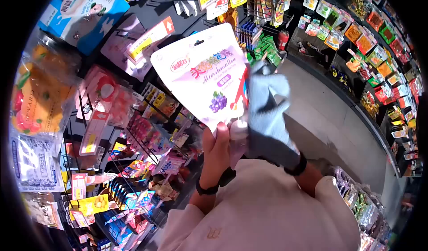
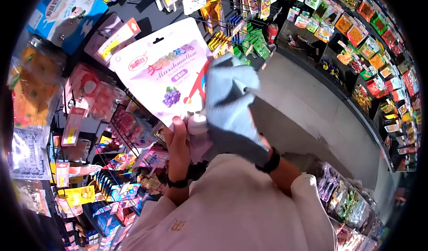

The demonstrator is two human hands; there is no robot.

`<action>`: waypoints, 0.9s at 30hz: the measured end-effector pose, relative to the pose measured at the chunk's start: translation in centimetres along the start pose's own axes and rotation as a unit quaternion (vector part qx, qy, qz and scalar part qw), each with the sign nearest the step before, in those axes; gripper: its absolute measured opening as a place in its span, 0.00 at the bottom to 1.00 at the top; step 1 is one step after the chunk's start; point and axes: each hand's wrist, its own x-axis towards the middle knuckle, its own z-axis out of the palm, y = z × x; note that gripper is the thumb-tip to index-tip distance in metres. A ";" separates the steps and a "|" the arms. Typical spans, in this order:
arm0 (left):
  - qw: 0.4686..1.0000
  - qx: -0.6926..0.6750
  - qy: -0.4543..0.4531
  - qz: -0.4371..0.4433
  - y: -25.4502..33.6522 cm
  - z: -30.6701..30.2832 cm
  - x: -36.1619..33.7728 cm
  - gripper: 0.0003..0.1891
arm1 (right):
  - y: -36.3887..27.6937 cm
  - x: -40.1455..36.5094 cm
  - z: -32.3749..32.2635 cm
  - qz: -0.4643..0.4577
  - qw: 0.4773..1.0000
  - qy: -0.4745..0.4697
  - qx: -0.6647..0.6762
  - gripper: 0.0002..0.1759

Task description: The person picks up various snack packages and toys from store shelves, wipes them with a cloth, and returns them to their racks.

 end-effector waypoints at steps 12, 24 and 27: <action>0.992 0.090 0.031 0.080 -0.1 -3.1 0.6 0.16 | 4.1 0.7 1.1 0.133 0.974 0.044 0.179 0.13; 0.955 0.271 0.120 0.029 -7.4 -10.0 4.4 0.15 | -0.1 0.7 0.3 0.112 0.981 0.131 0.092 0.14; 0.952 0.284 0.113 0.024 -8.0 -9.5 3.9 0.15 | -1.2 1.3 4.1 0.035 0.997 0.063 0.032 0.14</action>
